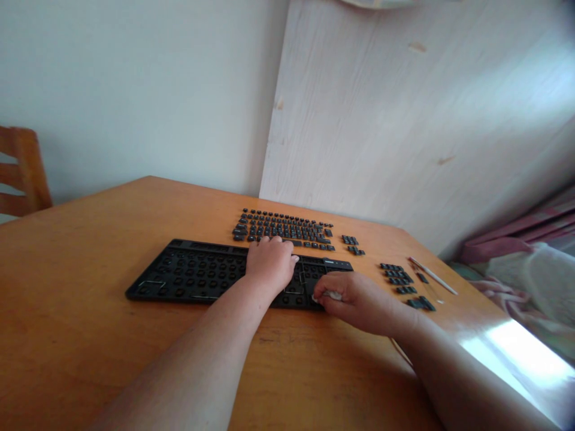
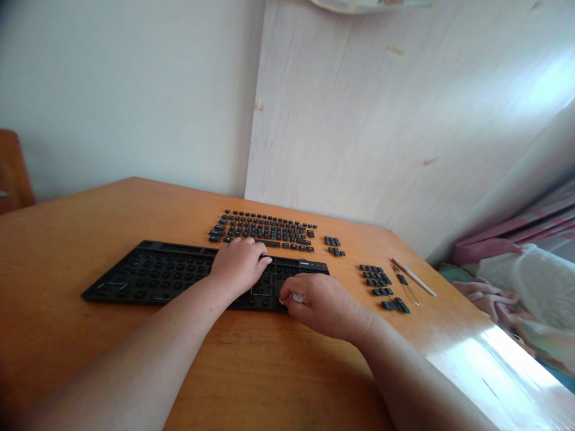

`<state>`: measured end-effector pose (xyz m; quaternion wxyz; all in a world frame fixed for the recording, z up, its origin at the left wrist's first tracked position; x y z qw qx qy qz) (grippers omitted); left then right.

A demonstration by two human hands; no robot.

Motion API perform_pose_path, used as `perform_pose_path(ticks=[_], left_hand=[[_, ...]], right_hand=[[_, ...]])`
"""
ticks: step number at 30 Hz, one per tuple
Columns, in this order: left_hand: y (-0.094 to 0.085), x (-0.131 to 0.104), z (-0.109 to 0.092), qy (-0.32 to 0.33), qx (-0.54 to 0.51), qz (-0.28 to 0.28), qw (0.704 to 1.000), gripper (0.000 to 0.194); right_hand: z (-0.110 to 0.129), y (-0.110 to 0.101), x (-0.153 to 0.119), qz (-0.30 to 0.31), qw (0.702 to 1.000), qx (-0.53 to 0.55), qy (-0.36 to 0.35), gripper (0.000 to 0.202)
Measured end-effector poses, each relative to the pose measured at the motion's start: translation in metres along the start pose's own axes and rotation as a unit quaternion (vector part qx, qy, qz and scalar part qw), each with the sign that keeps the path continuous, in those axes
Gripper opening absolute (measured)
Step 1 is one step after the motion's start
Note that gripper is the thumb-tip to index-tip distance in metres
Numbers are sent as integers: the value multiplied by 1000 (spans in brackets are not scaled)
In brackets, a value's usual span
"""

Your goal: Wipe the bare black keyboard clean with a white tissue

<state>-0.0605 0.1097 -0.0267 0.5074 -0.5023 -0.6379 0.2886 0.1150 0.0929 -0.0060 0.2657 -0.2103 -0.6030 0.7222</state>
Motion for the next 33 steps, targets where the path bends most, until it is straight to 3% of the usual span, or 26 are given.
perform_pose_path(ticks=[6,15,28,33], left_hand=[[1,0,0,-5,-8,4,1000,27],[1,1,0,-1,-6,4,1000,28],[3,1,2,1,0,-4,1000,28],[4,2,2,7,-1,-14,1000,27]], right_hand=[[-2,-1,-1,5,996,-58,63,18],[0,-6,0,16,989,-122,87,15],[-9,-9,-4,32,986,-127,102,12],[-20,-13,-10,41,991,-66,113,11]])
Point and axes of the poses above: each hand's wrist, its own x-axis towards the middle knuckle, its own y-axis out of the palm, z = x × y, the point moved 4 cm from there along x, towards the middle knuckle, and after that the axes turned 9 degrees about -x, right-handed, at the moved point
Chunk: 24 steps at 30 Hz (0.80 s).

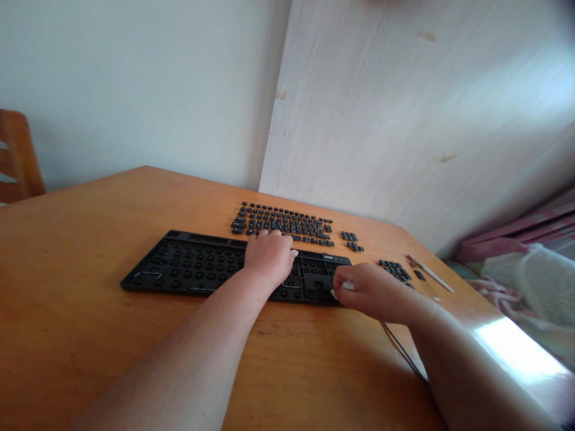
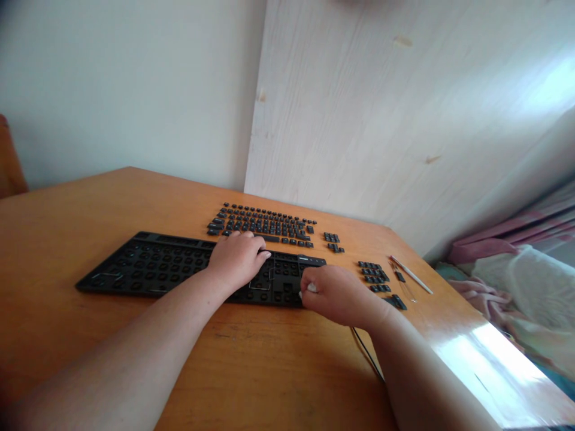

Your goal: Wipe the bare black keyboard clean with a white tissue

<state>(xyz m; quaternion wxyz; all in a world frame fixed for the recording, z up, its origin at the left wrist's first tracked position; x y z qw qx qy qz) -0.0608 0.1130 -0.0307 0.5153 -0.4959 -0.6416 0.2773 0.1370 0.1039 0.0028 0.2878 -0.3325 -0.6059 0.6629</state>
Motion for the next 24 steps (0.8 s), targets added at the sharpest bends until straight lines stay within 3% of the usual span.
perform_pose_path(ticks=[3,7,12,24], left_hand=[[-1,0,-1,-5,0,3,1000,27],[-3,0,-2,-9,1,10,1000,25],[-3,0,-1,-2,7,6,1000,26],[-1,0,-1,4,6,-4,1000,27]], right_hand=[[-1,2,0,-20,997,76,-3,12],[15,5,1,-55,989,122,-58,13],[30,10,2,-33,990,86,-108,20],[23,6,2,-2,995,28,-101,16]])
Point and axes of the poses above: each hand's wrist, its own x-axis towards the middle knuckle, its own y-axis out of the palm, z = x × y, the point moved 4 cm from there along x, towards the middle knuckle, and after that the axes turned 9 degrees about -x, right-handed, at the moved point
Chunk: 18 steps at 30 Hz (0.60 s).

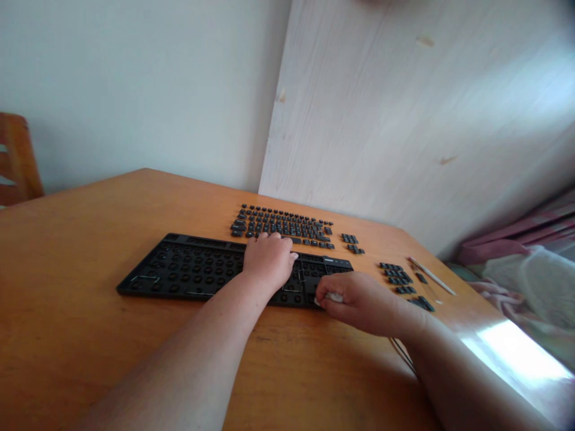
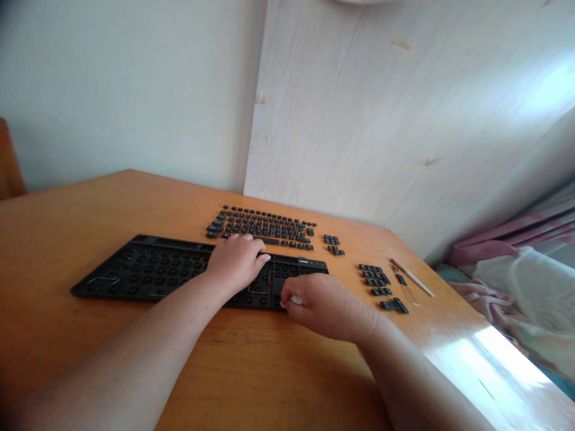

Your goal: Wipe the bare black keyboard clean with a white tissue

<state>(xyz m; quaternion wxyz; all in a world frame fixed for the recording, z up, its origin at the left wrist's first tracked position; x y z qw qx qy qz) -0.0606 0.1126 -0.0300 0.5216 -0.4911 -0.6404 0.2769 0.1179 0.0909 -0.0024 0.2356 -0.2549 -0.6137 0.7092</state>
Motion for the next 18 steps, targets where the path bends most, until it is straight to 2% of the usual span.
perform_pose_path(ticks=[8,18], left_hand=[[1,1,1,-8,-9,12,1000,28],[1,1,2,-8,-6,13,1000,28]], right_hand=[[-14,-3,-9,18,1000,-8,25,14],[-19,-9,-11,23,999,-13,39,13]])
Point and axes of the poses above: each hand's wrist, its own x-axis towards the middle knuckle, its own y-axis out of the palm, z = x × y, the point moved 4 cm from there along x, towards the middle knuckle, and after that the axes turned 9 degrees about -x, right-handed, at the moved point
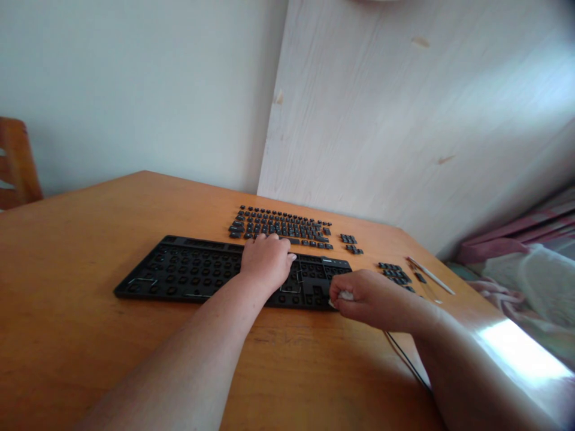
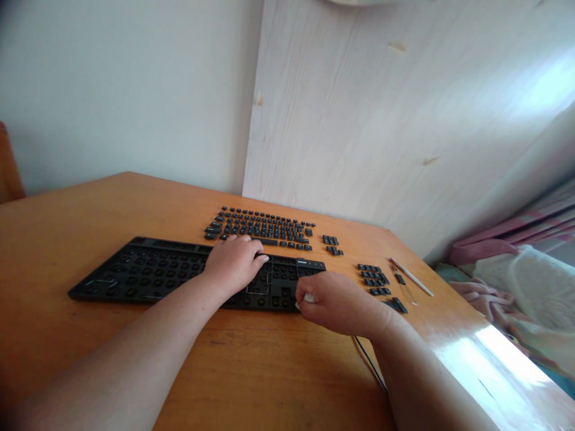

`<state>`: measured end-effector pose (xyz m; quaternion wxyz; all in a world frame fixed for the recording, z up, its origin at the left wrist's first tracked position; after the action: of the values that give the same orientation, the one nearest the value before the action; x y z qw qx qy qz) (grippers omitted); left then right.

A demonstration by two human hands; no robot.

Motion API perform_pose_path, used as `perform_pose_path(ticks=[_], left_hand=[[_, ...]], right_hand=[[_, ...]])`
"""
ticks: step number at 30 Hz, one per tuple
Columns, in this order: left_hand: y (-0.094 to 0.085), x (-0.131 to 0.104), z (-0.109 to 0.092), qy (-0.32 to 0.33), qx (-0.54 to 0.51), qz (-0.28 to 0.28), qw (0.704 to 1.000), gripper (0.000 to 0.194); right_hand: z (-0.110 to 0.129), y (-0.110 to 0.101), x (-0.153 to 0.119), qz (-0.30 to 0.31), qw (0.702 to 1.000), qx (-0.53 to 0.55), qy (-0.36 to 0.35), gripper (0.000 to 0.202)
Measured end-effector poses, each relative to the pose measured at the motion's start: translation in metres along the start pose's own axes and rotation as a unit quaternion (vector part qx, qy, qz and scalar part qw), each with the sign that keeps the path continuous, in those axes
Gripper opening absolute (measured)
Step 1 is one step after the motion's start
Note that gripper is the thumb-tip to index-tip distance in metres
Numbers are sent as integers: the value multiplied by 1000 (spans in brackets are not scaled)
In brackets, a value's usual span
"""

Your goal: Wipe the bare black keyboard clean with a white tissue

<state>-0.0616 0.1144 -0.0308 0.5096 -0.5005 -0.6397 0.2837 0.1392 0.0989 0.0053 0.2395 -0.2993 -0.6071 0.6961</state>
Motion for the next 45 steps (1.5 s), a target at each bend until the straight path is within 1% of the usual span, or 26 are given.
perform_pose_path(ticks=[2,6,8,11,14,21,25,29,36,42,45], left_hand=[[0,0,0,2,0,-2,1000,28],[0,-1,0,8,4,-12,1000,27],[-1,-1,-1,10,6,-13,1000,27],[-3,-1,-1,7,6,-7,1000,26],[-3,-2,-1,4,6,-4,1000,27],[-2,-1,-1,4,8,-3,1000,28],[-1,-1,0,-2,-3,4,1000,28],[-1,-1,0,-7,-3,9,1000,29],[0,-1,0,-2,4,6,1000,30],[-1,-1,0,-3,0,-2,1000,29],[-2,-1,-1,-5,-3,5,1000,28]], right_hand=[[-4,-2,-1,-7,1000,9,14,13],[-14,-2,0,-20,997,60,46,13],[-13,0,1,-14,996,85,34,13],[-9,6,4,-2,995,104,-8,13],[-8,9,8,-9,995,99,-14,13],[-13,10,17,-48,996,71,12,11],[-25,12,25,-88,994,42,41,11],[-34,15,31,-104,992,22,65,14],[-34,15,34,-147,983,-8,108,16],[-48,16,37,-219,963,25,158,19],[-49,18,39,-233,960,37,154,23]])
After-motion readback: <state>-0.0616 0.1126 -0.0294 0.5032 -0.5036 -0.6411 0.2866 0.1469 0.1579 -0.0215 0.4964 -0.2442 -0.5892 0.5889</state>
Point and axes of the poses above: each hand's wrist, its own x-axis towards the middle knuckle, its own y-axis out of the palm, z = x × y, the point moved 4 cm from there along x, towards the middle knuckle, and after that the axes turned 9 degrees about -x, right-handed, at the moved point
